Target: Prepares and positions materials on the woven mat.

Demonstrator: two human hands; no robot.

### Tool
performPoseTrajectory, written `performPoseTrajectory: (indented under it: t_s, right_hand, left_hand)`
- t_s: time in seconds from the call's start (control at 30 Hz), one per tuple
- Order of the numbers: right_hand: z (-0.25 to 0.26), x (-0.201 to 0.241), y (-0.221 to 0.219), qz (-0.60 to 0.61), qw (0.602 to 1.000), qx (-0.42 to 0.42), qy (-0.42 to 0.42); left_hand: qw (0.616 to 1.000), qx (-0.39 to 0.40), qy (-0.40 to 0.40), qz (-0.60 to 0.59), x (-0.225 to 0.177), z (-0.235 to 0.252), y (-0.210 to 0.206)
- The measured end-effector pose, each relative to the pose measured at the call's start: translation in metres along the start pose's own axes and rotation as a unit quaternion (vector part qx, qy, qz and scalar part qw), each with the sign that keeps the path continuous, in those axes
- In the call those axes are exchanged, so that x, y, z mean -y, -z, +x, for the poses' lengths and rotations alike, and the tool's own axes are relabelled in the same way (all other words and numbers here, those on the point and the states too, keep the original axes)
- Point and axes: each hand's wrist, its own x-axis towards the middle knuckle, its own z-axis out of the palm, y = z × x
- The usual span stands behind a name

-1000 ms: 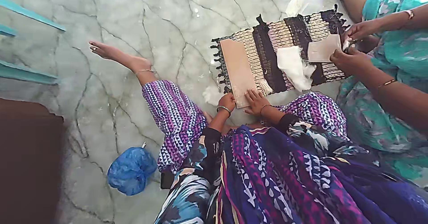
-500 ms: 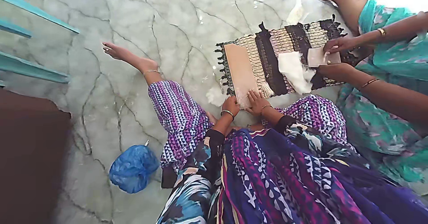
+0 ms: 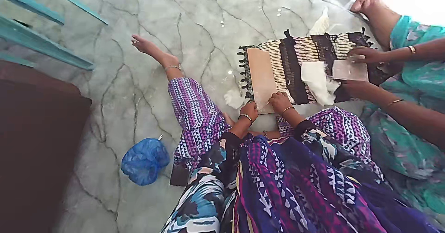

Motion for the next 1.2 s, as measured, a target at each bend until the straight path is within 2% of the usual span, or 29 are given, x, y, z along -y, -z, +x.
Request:
performPoseTrajectory:
  t_s: [0.23,0.33,0.47,0.67,0.73,0.83,0.9,0.97,1.03,1.1,1.2]
  right_hand:
    - [-0.002,0.000,-0.001,-0.009,0.999,0.026,0.039]
    - [-0.013,0.014,0.006,0.029,0.998,0.024,0.047]
    - [-0.018,0.021,0.000,0.035,0.997,0.014,0.066]
    - [-0.018,0.022,0.011,0.021,0.995,0.039,0.089]
    - [-0.018,0.011,0.018,0.026,0.998,0.023,0.058]
    - [-0.024,-0.024,0.025,0.116,0.989,-0.049,-0.075]
    - [-0.029,-0.050,0.029,0.232,0.948,-0.104,-0.190]
    - [-0.031,-0.067,0.029,0.333,0.895,-0.127,-0.267]
    - [-0.030,-0.069,0.027,0.364,0.874,-0.116,-0.300]
    - [-0.025,-0.068,0.021,0.362,0.870,-0.110,-0.315]
    - [-0.023,-0.060,0.025,0.365,0.853,-0.162,-0.335]
  left_hand:
    - [0.992,-0.053,-0.053,0.098,-0.008,-0.014,-0.006]
    - [0.989,-0.030,-0.063,0.134,-0.018,-0.017,-0.005]
    - [0.989,0.043,-0.024,0.142,-0.019,-0.016,-0.001]
    - [0.990,0.031,-0.060,0.125,-0.006,-0.011,0.007]
    - [0.991,0.017,-0.057,0.116,-0.002,-0.010,0.013]
    - [0.998,-0.049,-0.002,0.048,0.018,-0.005,0.029]
    - [0.991,-0.116,0.050,-0.044,0.042,-0.003,0.044]
    - [0.970,-0.176,0.086,-0.142,0.067,-0.002,0.058]
    - [0.946,-0.221,0.103,-0.215,0.086,-0.003,0.065]
    - [0.923,-0.252,0.122,-0.262,0.095,0.000,0.073]
    - [0.892,-0.271,0.129,-0.337,0.097,0.001,0.078]
